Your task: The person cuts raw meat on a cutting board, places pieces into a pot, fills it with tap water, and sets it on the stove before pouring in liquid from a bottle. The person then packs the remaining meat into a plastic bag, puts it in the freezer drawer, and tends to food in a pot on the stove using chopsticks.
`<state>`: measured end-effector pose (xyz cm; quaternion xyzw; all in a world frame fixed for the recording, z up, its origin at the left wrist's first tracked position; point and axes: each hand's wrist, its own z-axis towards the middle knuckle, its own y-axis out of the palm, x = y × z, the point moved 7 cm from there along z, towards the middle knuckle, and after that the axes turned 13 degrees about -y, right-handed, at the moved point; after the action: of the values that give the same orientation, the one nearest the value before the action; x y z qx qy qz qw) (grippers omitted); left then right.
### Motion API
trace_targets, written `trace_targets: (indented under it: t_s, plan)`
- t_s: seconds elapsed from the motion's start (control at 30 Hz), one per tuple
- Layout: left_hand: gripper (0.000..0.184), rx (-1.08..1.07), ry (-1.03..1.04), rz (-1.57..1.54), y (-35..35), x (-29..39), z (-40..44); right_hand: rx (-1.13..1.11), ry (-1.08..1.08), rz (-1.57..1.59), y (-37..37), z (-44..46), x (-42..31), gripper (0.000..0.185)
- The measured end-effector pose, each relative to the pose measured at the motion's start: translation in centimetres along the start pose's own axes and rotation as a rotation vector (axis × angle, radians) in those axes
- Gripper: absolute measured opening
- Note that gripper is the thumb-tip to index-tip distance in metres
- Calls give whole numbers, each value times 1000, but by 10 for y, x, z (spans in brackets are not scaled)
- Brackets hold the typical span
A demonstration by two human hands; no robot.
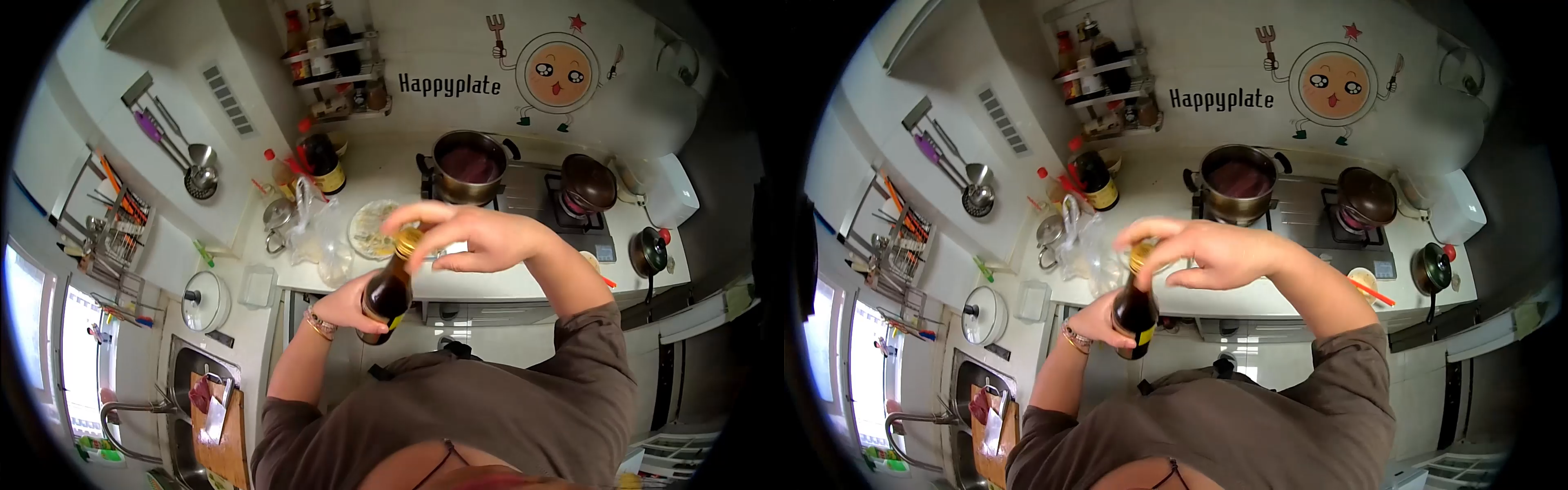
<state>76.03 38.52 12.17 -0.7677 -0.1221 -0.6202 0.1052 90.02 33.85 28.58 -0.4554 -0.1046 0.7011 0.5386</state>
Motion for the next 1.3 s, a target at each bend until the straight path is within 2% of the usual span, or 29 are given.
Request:
trace_targets:
  t_s: [0.03, 0.1, 0.13, 0.17, 0.2, 0.27, 0.37, 0.47, 0.5, 0.53, 0.6, 0.63, 0.67, 0.8, 0.97, 1.1, 1.3]
  plan:
    - [78, 34, -5, 42, -2, 13, 14, 87, 70, -52, -18, -9, 5, 30]
    - [79, 93, -7, 72, -8, 28, 42, 106, 252, -304, -45, -25, 15, 45]
    - [78, 101, -10, 83, -11, 29, 57, 40, 366, -505, -60, -33, 22, 53]
    - [77, 136, -24, 118, -15, 31, 70, -109, 490, -604, -68, -40, 33, 51]
    - [76, 170, -37, 155, -19, 34, 80, -203, 649, -575, -75, -48, 42, 44]
    - [76, 191, -59, 163, -18, 45, 97, -153, 532, -570, -90, -58, 44, 26]
    - [78, 186, -79, 204, -20, 50, 118, -76, 205, -372, -109, -71, 45, 7]
    - [79, 177, -111, 219, -23, 48, 132, 62, 430, 9, -127, -91, 66, 17]
    - [79, 176, -123, 218, -25, 47, 137, 121, 255, -53, -137, -96, 68, 30]
    - [78, 195, -115, 218, -26, 48, 141, 195, 206, -63, -147, -104, 76, 26]
    - [76, 234, -97, 218, -30, 50, 148, 388, 280, 8, -169, -125, 80, 23]
    - [74, 277, -132, 278, -34, 51, 151, 529, 271, 170, -176, -138, 83, 22]
    - [72, 318, -166, 339, -39, 53, 155, 587, 303, 164, -182, -151, 82, 25]
    - [66, 414, -277, 540, -61, 51, 174, 687, 326, 84, -183, -193, 61, 31]
    - [68, 556, -419, 676, -88, 42, 188, 757, 388, 55, -166, -242, 42, 31]
    - [68, 617, -533, 816, -104, 38, 196, 807, 479, 36, -152, -271, 31, 30]
    - [69, 626, -599, 851, -113, 39, 201, 910, 516, 62, -139, -300, 22, 33]
